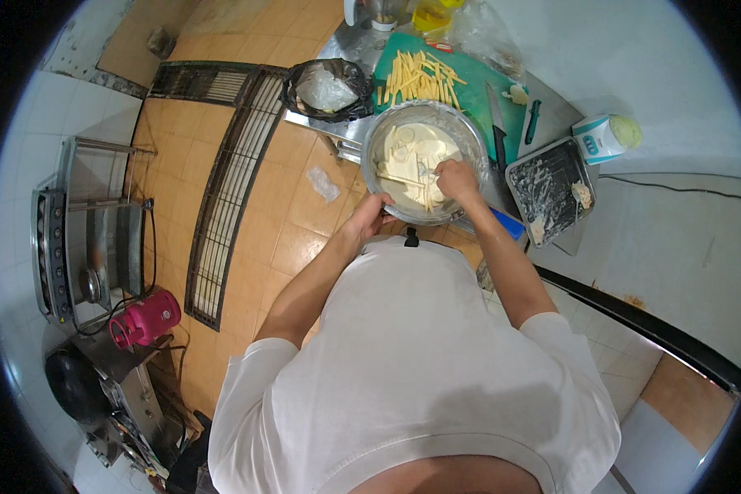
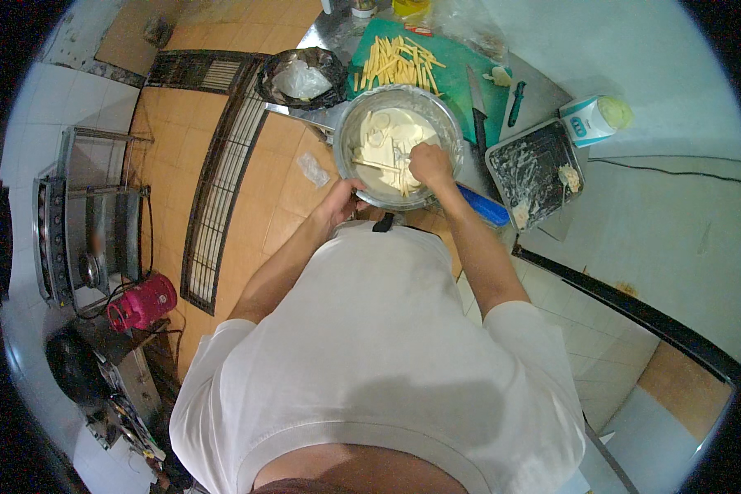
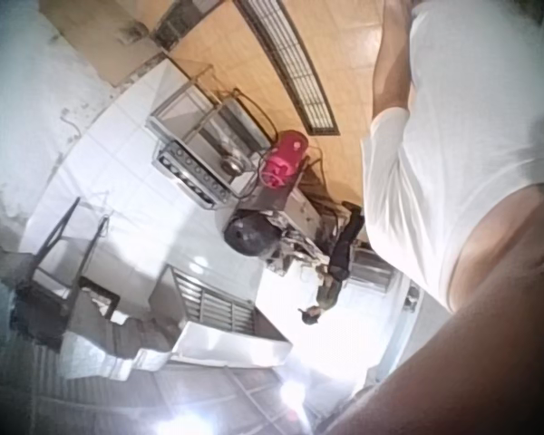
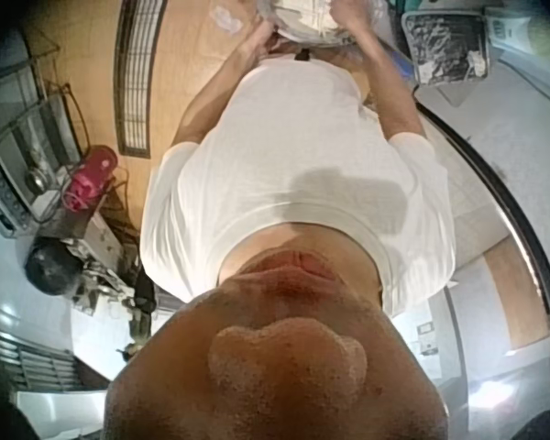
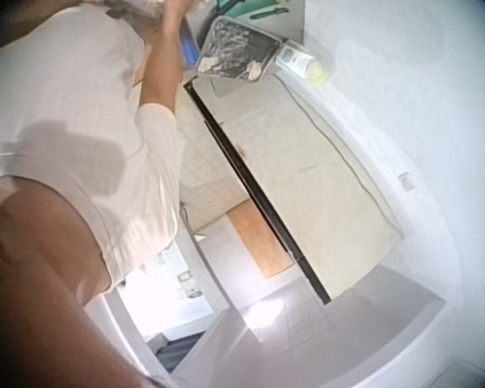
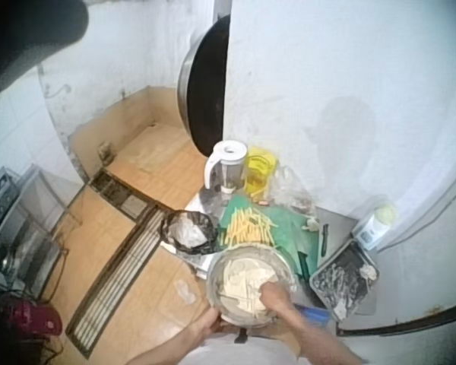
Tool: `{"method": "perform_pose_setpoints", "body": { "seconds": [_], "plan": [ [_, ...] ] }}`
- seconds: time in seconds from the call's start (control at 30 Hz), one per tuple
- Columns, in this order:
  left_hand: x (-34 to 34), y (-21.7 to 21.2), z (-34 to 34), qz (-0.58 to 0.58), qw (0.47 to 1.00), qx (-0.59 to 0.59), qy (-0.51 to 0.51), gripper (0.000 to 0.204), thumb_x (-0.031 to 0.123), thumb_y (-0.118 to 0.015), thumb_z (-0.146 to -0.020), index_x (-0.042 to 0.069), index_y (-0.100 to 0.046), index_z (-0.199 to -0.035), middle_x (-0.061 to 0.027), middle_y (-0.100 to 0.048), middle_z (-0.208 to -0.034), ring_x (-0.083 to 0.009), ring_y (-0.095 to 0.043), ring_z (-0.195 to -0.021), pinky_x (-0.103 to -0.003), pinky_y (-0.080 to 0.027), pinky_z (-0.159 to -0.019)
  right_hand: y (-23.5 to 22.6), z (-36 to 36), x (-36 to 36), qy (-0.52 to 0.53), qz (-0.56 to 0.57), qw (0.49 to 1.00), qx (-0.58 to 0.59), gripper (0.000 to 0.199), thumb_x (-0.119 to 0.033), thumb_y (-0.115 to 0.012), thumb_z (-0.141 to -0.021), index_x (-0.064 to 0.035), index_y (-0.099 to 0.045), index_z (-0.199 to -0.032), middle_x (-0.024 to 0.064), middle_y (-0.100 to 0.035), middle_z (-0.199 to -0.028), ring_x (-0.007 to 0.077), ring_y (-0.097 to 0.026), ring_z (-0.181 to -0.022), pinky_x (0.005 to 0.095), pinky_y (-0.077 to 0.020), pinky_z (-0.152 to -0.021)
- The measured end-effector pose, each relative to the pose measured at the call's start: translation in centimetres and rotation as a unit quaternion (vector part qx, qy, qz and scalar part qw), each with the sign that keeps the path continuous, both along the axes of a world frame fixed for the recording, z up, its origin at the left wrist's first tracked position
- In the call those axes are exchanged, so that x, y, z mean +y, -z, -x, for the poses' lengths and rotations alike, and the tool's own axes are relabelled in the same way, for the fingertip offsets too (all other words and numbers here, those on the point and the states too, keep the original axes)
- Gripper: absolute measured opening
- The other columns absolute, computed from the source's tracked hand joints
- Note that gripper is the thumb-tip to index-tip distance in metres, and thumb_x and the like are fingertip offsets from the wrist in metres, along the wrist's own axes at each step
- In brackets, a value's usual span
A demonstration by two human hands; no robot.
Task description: The person mixes sliced food ingredients in batter inside a metal bowl using a spoon.
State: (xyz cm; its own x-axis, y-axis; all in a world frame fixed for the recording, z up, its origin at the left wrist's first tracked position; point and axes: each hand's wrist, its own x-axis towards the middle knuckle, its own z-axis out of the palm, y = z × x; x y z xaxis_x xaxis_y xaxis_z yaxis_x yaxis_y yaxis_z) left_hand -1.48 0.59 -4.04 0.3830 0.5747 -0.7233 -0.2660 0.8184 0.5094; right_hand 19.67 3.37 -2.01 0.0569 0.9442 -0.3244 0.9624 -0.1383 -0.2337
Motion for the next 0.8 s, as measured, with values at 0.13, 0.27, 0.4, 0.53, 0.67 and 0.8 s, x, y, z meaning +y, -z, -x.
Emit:
{"method": "perform_pose_setpoints", "body": {
  "seconds": [0.13,0.27,0.4,0.53,0.67,0.8],
  "plan": [
    [0.0,0.1,0.1,0.009,1.000,0.004,0.016,0.028,0.011,-0.051,-0.075,0.003,-0.049,-0.102,-0.0060,-0.054,-0.090,-0.0146,-0.054,-0.076,-0.025,-0.044,-0.056,0.9,-0.4,0.3,0.020,0.007,0.995,0.099,0.022,-0.014,-0.051,-0.076,-0.0091,-0.070,-0.086,0.0171,-0.064,-0.090,0.0351,-0.061,-0.085,0.0424,-0.0477,-0.078],
    [0.1,1.8,0.6,0.010,0.999,-0.012,0.036,0.043,0.009,-0.051,-0.074,0.004,-0.044,-0.116,-0.0093,-0.053,-0.106,-0.0201,-0.052,-0.096,-0.033,-0.046,-0.079,-0.1,-1.5,0.7,0.020,0.026,0.993,0.110,0.021,-0.015,-0.052,-0.077,-0.0104,-0.070,-0.089,0.0163,-0.065,-0.089,0.0326,-0.062,-0.084,0.0370,-0.0480,-0.077],
    [0.1,1.6,0.5,0.002,0.999,-0.023,0.028,0.043,0.009,-0.051,-0.075,0.004,-0.044,-0.117,-0.0088,-0.053,-0.107,-0.0197,-0.052,-0.096,-0.033,-0.046,-0.080,-0.5,-2.8,0.7,0.008,0.064,0.981,0.183,0.021,-0.016,-0.053,-0.078,-0.0097,-0.070,-0.088,0.0153,-0.065,-0.088,0.0316,-0.062,-0.084,0.0355,-0.0480,-0.076],
    [0.1,0.9,0.2,-0.002,0.999,-0.020,0.027,0.033,0.011,-0.050,-0.076,0.005,-0.048,-0.108,-0.0053,-0.055,-0.098,-0.0150,-0.054,-0.084,-0.025,-0.045,-0.062,-0.3,-2.1,0.8,0.016,0.039,0.978,0.204,0.021,-0.017,-0.053,-0.079,-0.0092,-0.069,-0.089,0.0157,-0.065,-0.087,0.0317,-0.062,-0.084,0.0357,-0.0481,-0.076],
    [0.1,1.5,0.8,0.013,0.999,-0.019,0.029,0.037,0.010,-0.051,-0.075,0.005,-0.047,-0.111,-0.0062,-0.054,-0.100,-0.0165,-0.053,-0.089,-0.028,-0.045,-0.070,-2.3,2.0,1.3,0.021,0.019,0.988,0.154,0.023,-0.015,-0.053,-0.074,-0.0144,-0.070,-0.089,0.0164,-0.065,-0.091,0.0332,-0.061,-0.086,0.0404,-0.0479,-0.080],
    [0.5,2.2,0.8,0.025,0.997,-0.044,0.063,0.037,0.010,-0.051,-0.074,0.005,-0.047,-0.111,-0.0069,-0.054,-0.098,-0.0178,-0.052,-0.090,-0.031,-0.046,-0.078,-0.9,4.2,1.7,-0.043,-0.053,0.993,0.095,0.023,-0.005,-0.051,-0.073,-0.0066,-0.069,-0.088,0.0216,-0.063,-0.081,0.0373,-0.062,-0.079,0.0434,-0.0484,-0.074]
  ]
}}
